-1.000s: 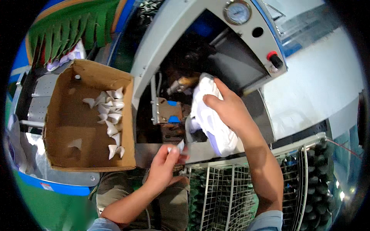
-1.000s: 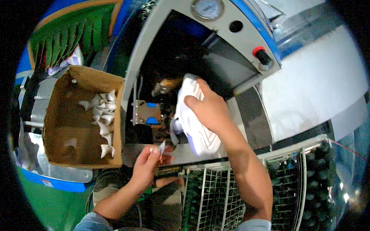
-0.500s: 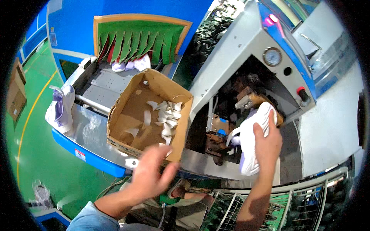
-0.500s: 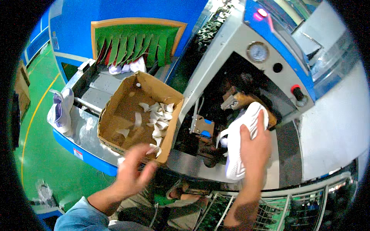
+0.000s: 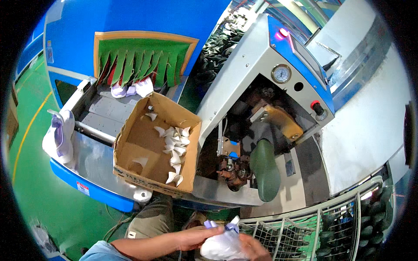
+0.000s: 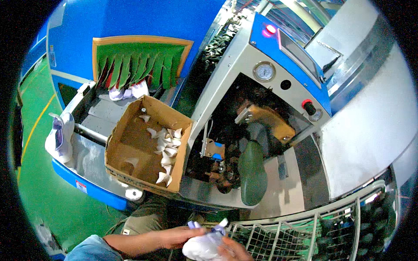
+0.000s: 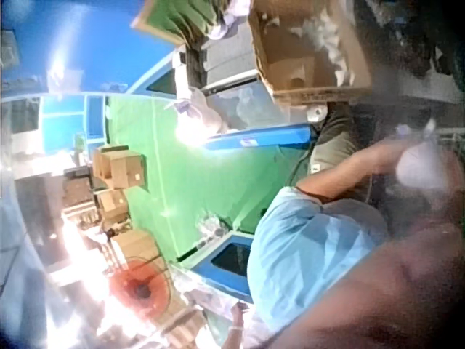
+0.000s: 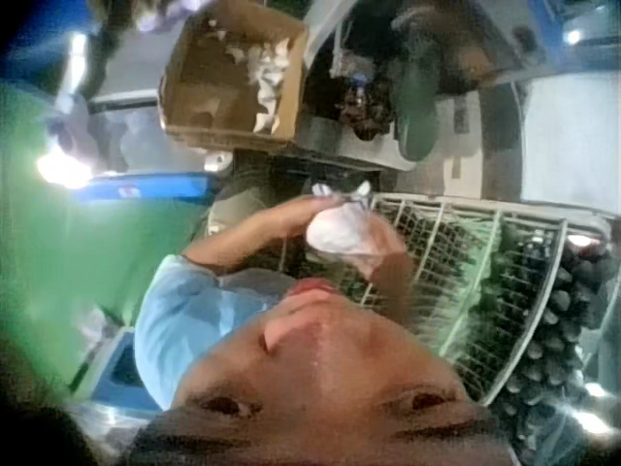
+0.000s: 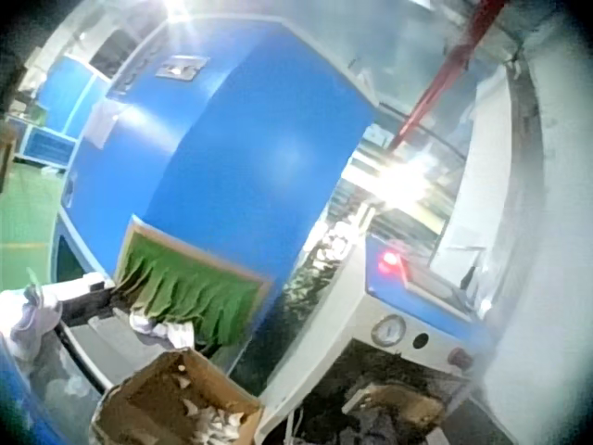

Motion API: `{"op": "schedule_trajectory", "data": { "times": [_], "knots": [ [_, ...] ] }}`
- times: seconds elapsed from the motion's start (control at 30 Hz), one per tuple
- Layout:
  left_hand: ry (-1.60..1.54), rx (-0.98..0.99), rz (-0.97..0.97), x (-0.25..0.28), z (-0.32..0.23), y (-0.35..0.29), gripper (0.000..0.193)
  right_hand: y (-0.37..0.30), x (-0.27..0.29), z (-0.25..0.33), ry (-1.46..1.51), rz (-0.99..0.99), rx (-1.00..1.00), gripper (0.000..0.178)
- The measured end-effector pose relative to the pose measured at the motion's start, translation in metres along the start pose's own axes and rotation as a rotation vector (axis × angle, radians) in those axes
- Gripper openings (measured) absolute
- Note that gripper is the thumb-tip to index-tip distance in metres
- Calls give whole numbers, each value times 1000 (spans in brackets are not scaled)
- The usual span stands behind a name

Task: The person takes shoe lasts from a rack, inserts white heel stiffeners into the back of purple and white shoe uppers, and places the prepared uppers onto a conveyor belt leading into a machine.

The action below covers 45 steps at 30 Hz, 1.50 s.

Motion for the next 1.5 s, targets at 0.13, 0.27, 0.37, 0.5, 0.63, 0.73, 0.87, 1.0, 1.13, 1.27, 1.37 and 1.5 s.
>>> {"op": "schedule_trajectory", "data": {
  "times": [0.13, 0.27, 0.37, 0.5, 0.63, 0.73, 0.87, 1.0, 1.13, 1.27, 1.37, 1.5],
  "knots": [
    [537, -341, -275, 22, 13, -16, 48, 41, 9, 53, 848, -469, -204, 88],
    [962, -232, -345, 26, 44, -6, 61, 129, 46, 44, 1519, -397, -166, 48],
    [1000, -223, -383, 29, 54, -17, 63, 136, 27, 68, 1665, -364, -80, 32],
    [768, -232, -530, 34, 80, -19, 33, 77, -23, -16, 1619, -502, 227, 52],
    [842, -372, -585, 48, 95, -6, 25, -23, -122, -153, 1800, -672, -140, 57],
    [977, -409, -552, 71, 101, 3, 29, -93, -196, -223, 1984, -884, -585, 47],
    [1392, -486, -348, 57, 95, 14, 33, -138, -289, -312, 2408, -1297, -943, 37],
    [1411, -371, -313, 58, 97, 25, 33, -127, -319, -357, 2769, -1758, -559, 42],
    [1660, -379, -201, 58, 93, 30, 44, -99, -314, -422, 2959, -1721, 356, 49],
    [1179, -11, -441, 87, 105, 33, 38, -91, -276, -489, 2766, -1679, 612, 38],
    [1922, -466, -29, 45, 79, 36, 40, -93, -240, -519, 2581, -2137, 46, 27],
    [1438, -334, -283, 47, 46, -25, 43, -91, -230, -524, 2421, -2059, -100, 23]
  ]
}}
Point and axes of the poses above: each hand's wrist, its own y-axis towards the middle knuckle, its own x-axis out of the back of the hand, z = x × y, the point moved 1 cm from there along y, towards the middle knuckle, and after that the axes turned 11 degrees about -z, right-handed, at the moved point
